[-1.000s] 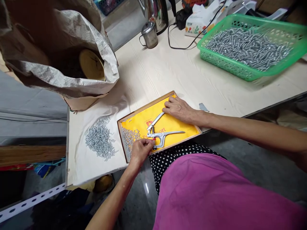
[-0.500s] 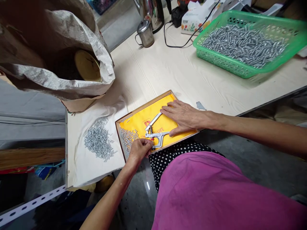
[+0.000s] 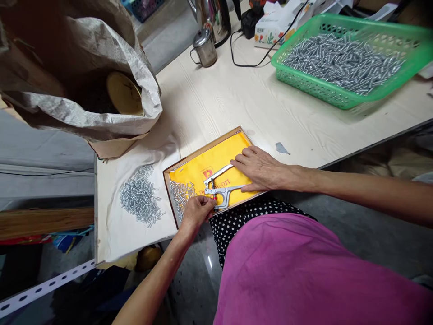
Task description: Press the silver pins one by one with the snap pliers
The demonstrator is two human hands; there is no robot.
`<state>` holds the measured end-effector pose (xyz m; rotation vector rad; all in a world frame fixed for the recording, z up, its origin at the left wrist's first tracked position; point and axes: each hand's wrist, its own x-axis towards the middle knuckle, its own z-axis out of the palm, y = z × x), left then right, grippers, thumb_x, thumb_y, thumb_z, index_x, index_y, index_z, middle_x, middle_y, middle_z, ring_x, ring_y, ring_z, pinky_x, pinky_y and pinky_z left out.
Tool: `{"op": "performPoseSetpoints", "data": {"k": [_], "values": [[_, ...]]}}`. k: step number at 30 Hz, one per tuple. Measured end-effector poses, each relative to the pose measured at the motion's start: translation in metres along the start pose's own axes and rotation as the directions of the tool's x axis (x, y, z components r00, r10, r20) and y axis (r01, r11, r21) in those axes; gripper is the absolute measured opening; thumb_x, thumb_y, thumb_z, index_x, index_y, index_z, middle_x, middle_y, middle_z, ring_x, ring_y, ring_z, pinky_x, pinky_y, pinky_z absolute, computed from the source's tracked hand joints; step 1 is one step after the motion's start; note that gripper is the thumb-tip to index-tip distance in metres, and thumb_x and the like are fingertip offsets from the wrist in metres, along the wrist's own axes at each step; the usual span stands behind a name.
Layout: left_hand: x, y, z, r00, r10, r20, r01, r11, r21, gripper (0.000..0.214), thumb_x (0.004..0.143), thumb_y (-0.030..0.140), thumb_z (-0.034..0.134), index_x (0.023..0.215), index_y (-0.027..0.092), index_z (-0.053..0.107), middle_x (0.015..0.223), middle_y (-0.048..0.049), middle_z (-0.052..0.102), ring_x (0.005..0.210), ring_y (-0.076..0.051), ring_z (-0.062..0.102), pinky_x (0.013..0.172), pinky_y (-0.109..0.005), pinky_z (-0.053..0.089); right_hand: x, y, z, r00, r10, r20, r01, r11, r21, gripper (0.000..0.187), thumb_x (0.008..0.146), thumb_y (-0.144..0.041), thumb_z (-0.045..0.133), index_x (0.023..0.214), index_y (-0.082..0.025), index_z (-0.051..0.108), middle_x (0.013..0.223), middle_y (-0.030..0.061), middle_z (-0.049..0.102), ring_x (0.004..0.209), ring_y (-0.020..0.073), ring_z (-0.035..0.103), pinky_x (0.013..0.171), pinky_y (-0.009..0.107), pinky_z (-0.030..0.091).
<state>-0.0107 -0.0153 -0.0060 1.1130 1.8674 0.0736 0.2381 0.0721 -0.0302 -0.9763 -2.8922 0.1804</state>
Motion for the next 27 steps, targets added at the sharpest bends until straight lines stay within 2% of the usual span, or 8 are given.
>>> {"op": "performPoseSetpoints", "data": {"k": [3,6,8,9,14,17,22,27], "values": [[-0.009,0.005,0.002,0.959,0.222,-0.177,-0.18,0.957,0.228,0.028,0.089,0.039,0.059,0.077,0.016,0.068,0.071,-0.005,0.067,0.063,-0.017,0.061,0.061,-0.029,0.049,-0.002,0.0,0.006,0.998,-0.037,-0.049,0.037,0.999,-0.002,0.041,0.086,-0.052,0.063,0.104,-0.015,0.061,0.1,0.0125,0.063,0.094,0.0276,0.048,0.083,0.039,0.034],[-0.009,0.018,0.012,0.757,0.604,-0.251,-0.433,0.75,0.5,0.031,0.087,0.038,0.068,0.11,0.017,0.066,0.12,-0.0138,0.066,0.105,-0.028,0.063,0.09,-0.042,0.052,-0.002,-0.002,0.01,0.995,-0.061,-0.085,0.06,0.998,-0.004,0.037,0.088,-0.05,0.061,0.1,-0.015,0.061,0.098,0.0124,0.063,0.093,0.0273,0.048,0.082,0.039,0.034],[-0.002,0.03,0.019,0.643,0.75,-0.151,-0.531,0.58,0.618,0.051,0.085,0.033,0.072,0.131,0.017,0.055,0.141,-0.0171,0.055,0.124,-0.033,0.053,0.102,-0.049,0.047,0.0,-0.004,0.011,0.994,-0.065,-0.093,0.065,0.998,-0.002,0.038,0.089,-0.05,0.061,0.103,-0.014,0.061,0.099,0.0127,0.062,0.094,0.0274,0.048,0.084,0.04,0.034],[0.004,0.036,0.021,0.617,0.781,-0.094,-0.554,0.516,0.654,0.059,0.084,0.03,0.072,0.137,0.016,0.049,0.145,-0.0183,0.051,0.128,-0.034,0.049,0.104,-0.051,0.045,0.003,-0.005,0.01,0.993,-0.066,-0.096,0.066,0.998,-0.002,0.039,0.089,-0.049,0.061,0.104,-0.013,0.061,0.099,0.0128,0.062,0.094,0.0275,0.048,0.084,0.04,0.034],[0.03,0.058,0.018,0.668,0.74,0.082,-0.556,0.423,0.715,0.06,0.088,0.028,0.068,0.139,0.011,0.043,0.128,-0.0162,0.059,0.114,-0.03,0.053,0.1,-0.046,0.047,0.016,-0.007,0.005,0.996,-0.016,-0.086,0.019,0.999,0.029,0.047,0.086,-0.045,0.067,0.116,-0.009,0.059,0.103,0.0144,0.063,0.098,0.0287,0.05,0.084,0.039,0.039],[0.033,0.061,0.012,0.688,0.721,0.085,-0.539,0.429,0.725,0.053,0.088,0.031,0.067,0.135,0.014,0.048,0.12,-0.0129,0.06,0.108,-0.028,0.054,0.095,-0.044,0.049,0.022,-0.006,0.004,0.998,0.022,-0.053,-0.019,0.998,0.059,0.048,0.085,-0.04,0.071,0.118,-0.008,0.058,0.106,0.0161,0.063,0.1,0.0295,0.051,0.08,0.039,0.041],[0.033,0.058,0.012,0.703,0.706,0.083,-0.543,0.459,0.703,0.023,0.094,0.028,0.059,0.114,0.017,0.062,0.102,-0.0082,0.063,0.098,-0.024,0.055,0.086,-0.037,0.049,0.03,-0.004,0.01,0.999,-0.051,0.016,0.05,0.996,0.076,0.014,0.095,-0.025,0.059,0.099,-0.013,0.065,0.094,0.0114,0.064,0.092,0.024,0.053,0.074,0.034,0.041],[0.035,0.057,0.017,0.711,0.697,0.094,-0.539,0.454,0.71,0.017,0.098,0.028,0.053,0.101,0.017,0.066,0.093,-0.0087,0.064,0.095,-0.025,0.056,0.084,-0.037,0.049,0.034,-0.006,0.017,0.998,-0.07,0.005,0.068,0.983,0.171,0.019,0.099,-0.022,0.052,0.092,-0.014,0.067,0.085,0.0083,0.064,0.084,0.0197,0.053,0.071,0.032,0.039]]}}
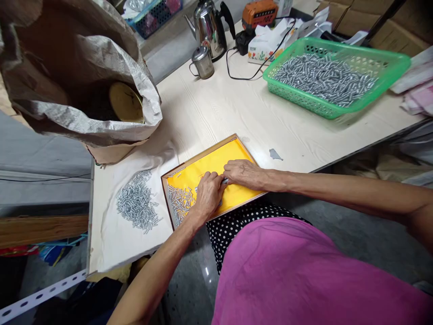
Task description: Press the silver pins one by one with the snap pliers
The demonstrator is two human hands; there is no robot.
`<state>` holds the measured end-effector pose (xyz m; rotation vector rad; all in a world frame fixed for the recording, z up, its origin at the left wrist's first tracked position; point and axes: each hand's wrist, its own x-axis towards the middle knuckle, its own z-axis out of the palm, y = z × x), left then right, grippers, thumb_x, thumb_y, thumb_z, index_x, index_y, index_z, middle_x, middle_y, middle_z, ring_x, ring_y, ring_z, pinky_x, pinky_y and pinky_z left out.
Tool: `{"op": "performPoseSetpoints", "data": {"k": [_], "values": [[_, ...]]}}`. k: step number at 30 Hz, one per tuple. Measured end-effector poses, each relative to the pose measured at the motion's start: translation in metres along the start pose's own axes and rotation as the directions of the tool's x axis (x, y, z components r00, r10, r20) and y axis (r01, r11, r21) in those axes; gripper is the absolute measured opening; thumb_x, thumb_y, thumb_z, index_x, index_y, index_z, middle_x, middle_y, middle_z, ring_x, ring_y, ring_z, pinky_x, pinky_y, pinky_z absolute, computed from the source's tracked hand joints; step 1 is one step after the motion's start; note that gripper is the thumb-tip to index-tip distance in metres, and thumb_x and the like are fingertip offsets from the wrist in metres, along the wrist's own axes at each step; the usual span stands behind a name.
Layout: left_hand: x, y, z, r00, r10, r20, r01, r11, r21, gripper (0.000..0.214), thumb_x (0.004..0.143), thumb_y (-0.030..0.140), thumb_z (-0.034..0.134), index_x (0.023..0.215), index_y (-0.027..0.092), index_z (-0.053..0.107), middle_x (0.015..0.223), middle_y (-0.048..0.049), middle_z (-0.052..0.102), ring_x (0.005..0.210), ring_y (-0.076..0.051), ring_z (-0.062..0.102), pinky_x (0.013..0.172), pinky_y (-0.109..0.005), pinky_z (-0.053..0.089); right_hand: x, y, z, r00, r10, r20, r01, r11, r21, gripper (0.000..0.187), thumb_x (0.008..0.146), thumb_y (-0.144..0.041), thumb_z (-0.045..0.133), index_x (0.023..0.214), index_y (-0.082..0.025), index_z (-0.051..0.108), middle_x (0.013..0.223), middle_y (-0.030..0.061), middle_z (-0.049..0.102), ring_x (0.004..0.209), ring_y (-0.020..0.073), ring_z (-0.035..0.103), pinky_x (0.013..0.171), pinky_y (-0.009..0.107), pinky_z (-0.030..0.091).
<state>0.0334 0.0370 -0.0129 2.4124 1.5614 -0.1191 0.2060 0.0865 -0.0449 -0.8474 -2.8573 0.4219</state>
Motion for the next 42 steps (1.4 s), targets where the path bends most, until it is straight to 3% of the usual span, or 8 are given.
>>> {"op": "performPoseSetpoints", "data": {"k": [8,13,22,29,33,35,38,42], "values": [[-0.015,0.003,0.008,0.989,0.047,-0.137,-0.042,0.998,0.042,0.022,0.099,0.026,0.051,0.117,0.02,0.061,0.131,-0.013,0.056,0.116,-0.027,0.052,0.098,-0.047,0.049,-0.005,0.017,-0.015,1.0,-0.02,-0.014,0.019,0.999,-0.037,0.042,0.091,-0.053,0.062,0.103,-0.014,0.067,0.1,0.0126,0.063,0.092,0.0253,0.051,0.075,0.035,0.039],[-0.026,0.011,0.012,0.991,0.125,-0.055,-0.117,0.985,0.124,0.023,0.102,0.021,0.04,0.102,0.018,0.063,0.112,-0.0102,0.061,0.106,-0.024,0.054,0.091,-0.04,0.05,0.008,0.035,-0.006,0.996,0.024,-0.081,-0.031,0.996,-0.086,0.017,0.098,-0.025,0.052,0.093,-0.017,0.067,0.093,0.01,0.064,0.089,0.0232,0.05,0.072,0.033,0.033],[-0.064,-0.012,-0.022,0.987,0.151,0.05,-0.157,0.975,0.159,0.023,0.102,0.018,0.039,0.103,0.017,0.062,0.097,-0.0078,0.059,0.094,-0.021,0.052,0.081,-0.034,0.047,0.043,0.028,0.009,0.959,-0.089,-0.268,0.063,0.992,-0.105,0.028,0.101,-0.023,0.04,0.086,-0.019,0.063,0.085,0.0073,0.063,0.08,0.0206,0.047,0.071,0.033,0.029],[-0.076,0.001,-0.029,0.966,0.203,-0.162,-0.189,0.977,0.096,0.029,0.103,0.021,0.04,0.123,0.019,0.061,0.106,-0.0085,0.063,0.098,-0.021,0.054,0.084,-0.033,0.047,0.019,0.03,-0.013,0.961,-0.143,-0.235,0.117,0.986,-0.12,0.031,0.102,-0.025,0.036,0.088,-0.02,0.064,0.084,0.0079,0.064,0.08,0.0222,0.049,0.072,0.036,0.033],[-0.079,-0.058,-0.036,0.881,-0.225,-0.416,0.274,0.96,0.06,0.03,0.102,0.022,0.041,0.11,0.019,0.07,0.102,-0.0105,0.065,0.095,-0.023,0.054,0.082,-0.035,0.045,-0.002,0.052,-0.018,0.978,-0.111,-0.176,0.121,0.992,0.046,0.04,0.105,-0.032,0.03,0.09,-0.019,0.065,0.087,0.0078,0.063,0.08,0.0203,0.054,0.073,0.035,0.039],[-0.085,-0.101,-0.035,0.81,-0.432,-0.396,0.504,0.858,0.094,0.03,0.1,0.022,0.043,0.104,0.017,0.072,0.097,-0.0125,0.065,0.096,-0.028,0.053,0.082,-0.038,0.044,-0.006,0.06,-0.016,0.982,-0.098,-0.159,0.118,0.986,0.12,0.041,0.105,-0.033,0.029,0.091,-0.019,0.065,0.089,0.0075,0.064,0.081,0.0194,0.056,0.074,0.034,0.041],[-0.094,-0.149,-0.027,0.799,-0.549,-0.246,0.596,0.778,0.2,0.032,0.096,0.016,0.042,0.098,0.015,0.074,0.1,-0.0157,0.065,0.101,-0.032,0.052,0.079,-0.039,0.044,-0.007,0.065,-0.009,0.982,-0.094,-0.165,0.106,0.992,0.07,0.041,0.105,-0.035,0.031,0.09,-0.02,0.066,0.087,0.0071,0.064,0.083,0.0206,0.056,0.076,0.035,0.041],[-0.101,-0.17,-0.015,0.842,-0.524,-0.129,0.538,0.793,0.287,0.034,0.094,0.014,0.039,0.09,0.016,0.073,0.097,-0.0154,0.066,0.102,-0.031,0.053,0.08,-0.038,0.043,-0.003,0.066,-0.001,0.978,-0.091,-0.185,0.076,0.993,-0.09,0.039,0.105,-0.037,0.035,0.089,-0.021,0.068,0.09,0.0077,0.065,0.087,0.0226,0.053,0.076,0.036,0.037]]}}
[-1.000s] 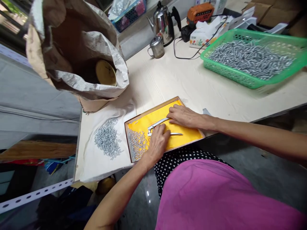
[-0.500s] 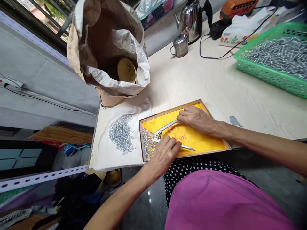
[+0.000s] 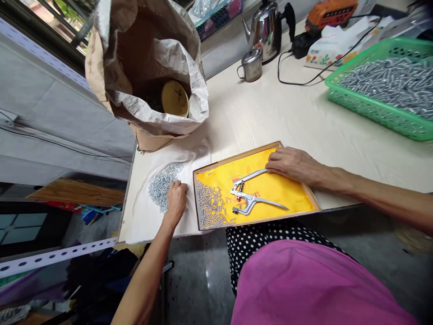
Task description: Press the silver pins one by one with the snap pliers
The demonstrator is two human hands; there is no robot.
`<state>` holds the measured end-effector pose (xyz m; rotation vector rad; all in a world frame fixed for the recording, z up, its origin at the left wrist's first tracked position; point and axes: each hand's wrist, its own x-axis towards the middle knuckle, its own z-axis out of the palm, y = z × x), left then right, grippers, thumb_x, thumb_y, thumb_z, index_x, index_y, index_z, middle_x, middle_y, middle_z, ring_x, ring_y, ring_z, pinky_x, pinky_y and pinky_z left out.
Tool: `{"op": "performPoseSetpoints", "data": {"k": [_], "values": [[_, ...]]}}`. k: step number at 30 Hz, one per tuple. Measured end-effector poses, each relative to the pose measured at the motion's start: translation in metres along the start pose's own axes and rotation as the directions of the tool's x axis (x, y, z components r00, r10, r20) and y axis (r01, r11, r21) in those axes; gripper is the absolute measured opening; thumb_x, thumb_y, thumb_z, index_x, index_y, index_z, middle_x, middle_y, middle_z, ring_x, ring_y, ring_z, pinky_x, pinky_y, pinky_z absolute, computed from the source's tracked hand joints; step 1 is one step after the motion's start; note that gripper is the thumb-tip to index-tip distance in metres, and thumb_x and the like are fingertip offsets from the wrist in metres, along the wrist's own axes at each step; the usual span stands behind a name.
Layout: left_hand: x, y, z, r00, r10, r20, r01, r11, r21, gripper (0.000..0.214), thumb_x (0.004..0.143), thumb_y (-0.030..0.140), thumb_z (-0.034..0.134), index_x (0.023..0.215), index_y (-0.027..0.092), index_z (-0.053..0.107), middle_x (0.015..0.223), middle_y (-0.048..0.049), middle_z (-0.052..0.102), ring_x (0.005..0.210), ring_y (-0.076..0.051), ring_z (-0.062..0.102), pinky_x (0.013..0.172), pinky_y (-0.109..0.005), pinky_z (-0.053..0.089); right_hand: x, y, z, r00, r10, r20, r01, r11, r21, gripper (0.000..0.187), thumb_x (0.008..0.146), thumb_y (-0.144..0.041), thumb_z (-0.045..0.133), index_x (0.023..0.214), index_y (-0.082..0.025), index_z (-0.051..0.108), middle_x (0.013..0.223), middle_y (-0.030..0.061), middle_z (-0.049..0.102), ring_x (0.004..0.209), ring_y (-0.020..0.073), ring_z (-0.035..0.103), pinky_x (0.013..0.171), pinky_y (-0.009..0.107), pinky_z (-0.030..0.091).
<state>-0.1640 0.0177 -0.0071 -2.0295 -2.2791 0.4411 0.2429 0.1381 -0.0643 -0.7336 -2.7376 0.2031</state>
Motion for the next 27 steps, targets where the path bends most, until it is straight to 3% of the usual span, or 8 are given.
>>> {"op": "performPoseSetpoints", "data": {"k": [5,9,16,19,22,24,25,27], "values": [[0.008,-0.009,0.008,1.0,-0.024,-0.002,0.023,0.995,-0.101,0.027,0.093,0.019,0.045,0.094,0.013,0.072,0.098,-0.0138,0.068,0.1,-0.027,0.056,0.085,-0.037,0.045,0.001,0.0,0.005,1.0,0.012,-0.007,-0.012,0.998,-0.055,0.036,0.104,-0.035,0.037,0.091,-0.021,0.068,0.091,0.0069,0.065,0.087,0.022,0.05,0.076,0.035,0.034],[0.013,-0.021,0.012,0.997,-0.053,0.061,0.063,0.981,-0.184,0.017,0.087,0.02,0.056,0.09,0.012,0.071,0.094,-0.0115,0.068,0.095,-0.024,0.06,0.084,-0.033,0.046,0.001,-0.002,0.007,0.998,0.037,-0.041,-0.039,0.997,-0.069,0.036,0.104,-0.036,0.039,0.088,-0.021,0.067,0.086,0.006,0.064,0.085,0.0215,0.049,0.075,0.034,0.032],[0.003,-0.027,0.013,0.992,-0.048,0.114,0.073,0.972,-0.224,0.019,0.087,0.016,0.052,0.09,0.013,0.07,0.098,-0.0103,0.068,0.092,-0.022,0.061,0.083,-0.031,0.046,0.0,-0.003,0.011,0.996,0.051,-0.068,-0.056,0.996,-0.073,0.035,0.104,-0.036,0.04,0.088,-0.02,0.067,0.086,0.0064,0.063,0.085,0.0215,0.049,0.077,0.033,0.032],[0.0,-0.024,0.006,0.996,-0.011,0.09,0.028,0.982,-0.187,0.019,0.085,0.016,0.052,0.087,0.013,0.07,0.095,-0.0122,0.067,0.091,-0.024,0.062,0.081,-0.032,0.046,0.001,-0.005,0.01,0.996,0.061,-0.06,-0.066,0.993,-0.097,0.034,0.104,-0.036,0.041,0.088,-0.02,0.067,0.086,0.0066,0.063,0.085,0.022,0.049,0.077,0.034,0.032],[-0.004,-0.013,-0.009,0.997,-0.065,-0.035,0.053,0.963,-0.265,0.018,0.084,0.017,0.052,0.084,0.013,0.07,0.092,-0.0125,0.068,0.091,-0.025,0.062,0.08,-0.034,0.047,0.002,-0.008,0.007,0.997,0.065,-0.048,-0.071,0.99,-0.118,0.034,0.104,-0.034,0.04,0.088,-0.02,0.067,0.086,0.0068,0.064,0.085,0.0223,0.049,0.077,0.034,0.032],[-0.011,0.007,-0.021,0.981,-0.173,-0.087,0.113,0.877,-0.467,0.018,0.083,0.026,0.056,0.085,0.014,0.069,0.086,-0.0095,0.068,0.082,-0.022,0.063,0.076,-0.032,0.047,0.002,-0.009,0.005,0.997,0.069,-0.043,-0.074,0.989,-0.125,0.034,0.104,-0.033,0.039,0.088,-0.02,0.067,0.087,0.0073,0.065,0.086,0.0225,0.049,0.077,0.034,0.031],[-0.016,0.021,-0.026,0.971,-0.232,-0.062,0.15,0.786,-0.6,0.02,0.081,0.032,0.06,0.087,0.015,0.07,0.081,-0.0069,0.068,0.074,-0.02,0.062,0.07,-0.031,0.047,0.002,-0.01,0.004,0.997,0.069,-0.038,-0.073,0.989,-0.125,0.034,0.104,-0.031,0.039,0.089,-0.02,0.067,0.088,0.0075,0.065,0.086,0.0225,0.049,0.077,0.034,0.031],[-0.027,0.055,-0.035,0.966,-0.228,0.121,0.224,0.505,-0.833,0.032,0.077,0.045,0.066,0.088,0.015,0.07,0.068,-0.0013,0.064,0.055,-0.014,0.054,0.055,-0.026,0.042,0.002,-0.01,0.001,0.998,0.064,-0.023,-0.067,0.99,-0.122,0.033,0.104,-0.029,0.039,0.089,-0.019,0.067,0.089,0.0077,0.066,0.087,0.0225,0.049,0.077,0.034,0.03]]}}
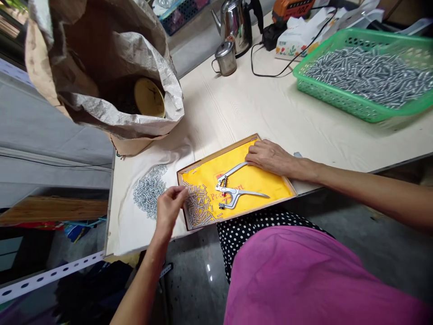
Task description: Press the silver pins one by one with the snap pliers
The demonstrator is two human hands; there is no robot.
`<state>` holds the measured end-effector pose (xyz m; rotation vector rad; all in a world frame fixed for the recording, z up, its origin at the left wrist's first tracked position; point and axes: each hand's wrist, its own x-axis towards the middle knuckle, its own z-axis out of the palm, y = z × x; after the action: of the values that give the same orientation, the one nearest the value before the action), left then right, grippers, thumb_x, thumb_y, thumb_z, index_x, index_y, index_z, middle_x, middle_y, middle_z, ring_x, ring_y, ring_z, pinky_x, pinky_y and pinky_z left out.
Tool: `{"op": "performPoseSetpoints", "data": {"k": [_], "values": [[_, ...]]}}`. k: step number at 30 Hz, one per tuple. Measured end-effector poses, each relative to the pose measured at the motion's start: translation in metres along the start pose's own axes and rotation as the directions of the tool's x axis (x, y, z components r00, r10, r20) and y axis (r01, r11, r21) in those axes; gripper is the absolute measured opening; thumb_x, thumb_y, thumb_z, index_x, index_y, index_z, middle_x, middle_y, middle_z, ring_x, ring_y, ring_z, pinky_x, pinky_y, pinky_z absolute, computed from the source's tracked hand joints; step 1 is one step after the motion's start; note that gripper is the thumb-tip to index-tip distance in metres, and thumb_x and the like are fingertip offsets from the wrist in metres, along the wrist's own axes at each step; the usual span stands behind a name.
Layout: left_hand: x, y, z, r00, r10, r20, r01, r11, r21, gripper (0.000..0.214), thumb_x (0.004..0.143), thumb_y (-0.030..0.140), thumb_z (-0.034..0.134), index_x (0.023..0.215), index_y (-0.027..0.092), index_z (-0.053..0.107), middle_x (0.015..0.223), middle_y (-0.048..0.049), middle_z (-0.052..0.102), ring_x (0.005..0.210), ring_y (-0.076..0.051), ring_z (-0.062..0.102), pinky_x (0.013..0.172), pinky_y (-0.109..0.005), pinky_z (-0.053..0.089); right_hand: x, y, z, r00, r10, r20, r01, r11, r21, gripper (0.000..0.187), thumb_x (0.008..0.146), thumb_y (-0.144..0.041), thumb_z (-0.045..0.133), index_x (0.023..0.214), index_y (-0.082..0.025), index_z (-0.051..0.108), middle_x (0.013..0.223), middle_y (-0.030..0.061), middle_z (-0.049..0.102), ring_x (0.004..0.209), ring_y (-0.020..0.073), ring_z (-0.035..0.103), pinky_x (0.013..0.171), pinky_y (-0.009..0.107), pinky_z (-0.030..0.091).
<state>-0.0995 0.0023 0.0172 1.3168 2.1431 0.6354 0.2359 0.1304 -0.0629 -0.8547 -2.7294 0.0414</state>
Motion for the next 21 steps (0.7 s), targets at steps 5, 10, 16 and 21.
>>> {"op": "performPoseSetpoints", "data": {"k": [5,10,16,21], "values": [[-0.034,0.034,0.057,0.94,-0.119,0.319,0.207,0.943,-0.261,0.038,0.064,0.05,0.076,0.076,0.014,0.069,0.05,0.0049,0.054,0.041,-0.007,0.038,0.041,-0.02,0.026,0.001,0.0,-0.004,0.999,-0.003,0.041,0.003,1.0,-0.009,0.03,0.103,-0.025,0.04,0.09,-0.019,0.067,0.091,0.0081,0.066,0.089,0.0229,0.049,0.076,0.035,0.029],[-0.032,0.034,0.072,0.898,-0.19,0.397,0.28,0.942,-0.182,0.032,0.066,0.044,0.076,0.068,0.013,0.067,0.044,0.005,0.052,0.037,-0.006,0.038,0.039,-0.019,0.025,0.002,-0.002,-0.006,0.998,0.002,0.059,0.0,1.0,-0.026,0.028,0.101,-0.022,0.041,0.09,-0.02,0.066,0.089,0.0085,0.065,0.088,0.0231,0.048,0.075,0.035,0.029],[-0.028,0.045,0.071,0.836,-0.281,0.471,0.371,0.922,-0.108,0.024,0.076,0.03,0.076,0.063,0.013,0.064,0.043,0.0035,0.056,0.035,-0.006,0.045,0.039,-0.017,0.035,0.006,-0.001,-0.002,0.998,0.018,0.059,-0.015,0.999,-0.044,0.028,0.101,-0.023,0.041,0.089,-0.021,0.066,0.088,0.008,0.064,0.087,0.0228,0.046,0.073,0.035,0.026],[-0.026,0.058,0.071,0.776,-0.372,0.509,0.455,0.889,-0.043,0.019,0.081,0.018,0.073,0.065,0.012,0.064,0.047,-0.0001,0.063,0.039,-0.008,0.056,0.047,-0.019,0.049,0.02,0.002,0.0,0.996,0.036,0.077,-0.034,0.999,-0.025,0.028,0.101,-0.024,0.041,0.089,-0.02,0.066,0.09,0.0078,0.064,0.087,0.0227,0.045,0.071,0.035,0.025]]}}
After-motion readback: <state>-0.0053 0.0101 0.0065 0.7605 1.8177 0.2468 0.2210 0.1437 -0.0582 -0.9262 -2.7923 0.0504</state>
